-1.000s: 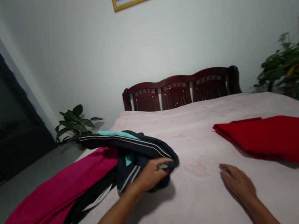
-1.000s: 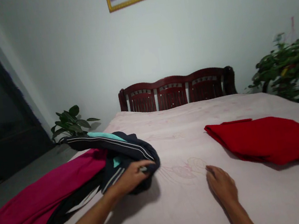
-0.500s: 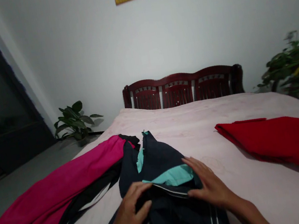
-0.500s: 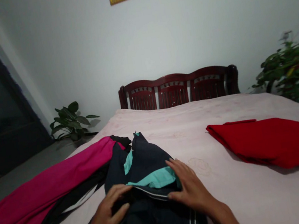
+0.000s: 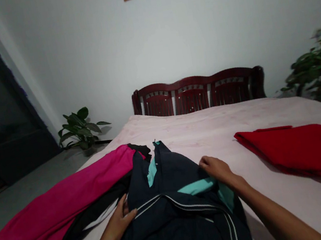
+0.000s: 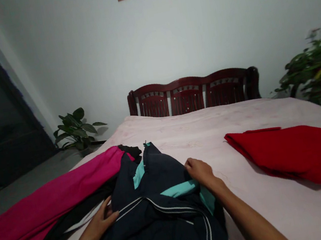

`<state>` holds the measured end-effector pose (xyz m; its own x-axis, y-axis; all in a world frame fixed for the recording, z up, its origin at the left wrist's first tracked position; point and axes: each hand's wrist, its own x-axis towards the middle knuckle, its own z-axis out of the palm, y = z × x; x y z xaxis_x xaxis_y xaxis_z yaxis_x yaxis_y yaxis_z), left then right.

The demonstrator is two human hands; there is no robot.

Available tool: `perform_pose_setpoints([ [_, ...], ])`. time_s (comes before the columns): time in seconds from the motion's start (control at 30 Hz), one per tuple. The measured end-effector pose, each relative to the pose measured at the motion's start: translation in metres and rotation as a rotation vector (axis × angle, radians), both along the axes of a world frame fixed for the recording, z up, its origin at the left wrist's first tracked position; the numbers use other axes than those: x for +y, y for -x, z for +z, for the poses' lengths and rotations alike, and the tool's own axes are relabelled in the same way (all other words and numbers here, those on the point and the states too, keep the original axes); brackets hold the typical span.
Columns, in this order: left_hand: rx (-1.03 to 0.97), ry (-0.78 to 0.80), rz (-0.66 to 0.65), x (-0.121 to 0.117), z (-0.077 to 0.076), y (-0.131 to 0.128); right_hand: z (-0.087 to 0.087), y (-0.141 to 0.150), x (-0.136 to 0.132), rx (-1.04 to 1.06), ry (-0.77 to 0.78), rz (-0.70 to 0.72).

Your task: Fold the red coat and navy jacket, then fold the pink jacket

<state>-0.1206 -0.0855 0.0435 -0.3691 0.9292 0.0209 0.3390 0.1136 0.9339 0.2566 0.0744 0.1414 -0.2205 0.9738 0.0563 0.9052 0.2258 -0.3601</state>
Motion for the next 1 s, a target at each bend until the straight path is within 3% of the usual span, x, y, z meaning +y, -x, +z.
perform_pose_setpoints([
  [0.07,0.031,-0.026,0.013,0.011,0.006,-0.011,-0.001,0.011,0.004,-0.009,-0.005,0.162],
  [0.13,0.066,-0.081,-0.005,0.021,0.007,-0.024,-0.008,0.028,0.007,-0.048,0.005,0.208],
  [0.27,0.000,-0.053,-0.077,0.033,0.005,-0.043,-0.028,0.052,0.022,-0.070,0.122,0.071],
  [0.37,0.067,-0.063,-0.145,0.044,0.021,-0.045,-0.035,0.047,0.038,0.053,0.099,0.038],
  [0.47,0.356,-0.243,-0.202,0.068,0.064,-0.042,-0.028,0.027,0.047,0.226,0.028,0.052],
  [0.6,0.861,-0.426,-0.229,0.124,0.144,-0.052,-0.016,-0.012,0.040,0.982,-0.155,-0.179],
  [0.67,1.002,-0.452,-0.240,0.155,0.177,-0.063,-0.020,-0.035,0.032,1.288,-0.092,-0.314],
  [0.73,1.032,-0.449,-0.164,0.181,0.195,-0.076,-0.033,-0.061,0.022,1.358,0.073,-0.411],
  [0.77,1.023,-0.430,-0.116,0.191,0.196,-0.082,-0.041,-0.075,0.017,1.307,0.139,-0.455],
  [0.83,0.982,-0.344,-0.050,0.200,0.182,-0.090,-0.061,-0.101,0.005,1.076,0.137,-0.559],
  [0.9,0.934,-0.217,-0.043,0.195,0.152,-0.091,-0.077,-0.121,-0.006,0.771,-0.034,-0.610],
  [1.0,0.887,-0.039,-0.057,0.165,0.090,-0.084,-0.087,-0.127,-0.013,0.450,-0.253,-0.430],
])
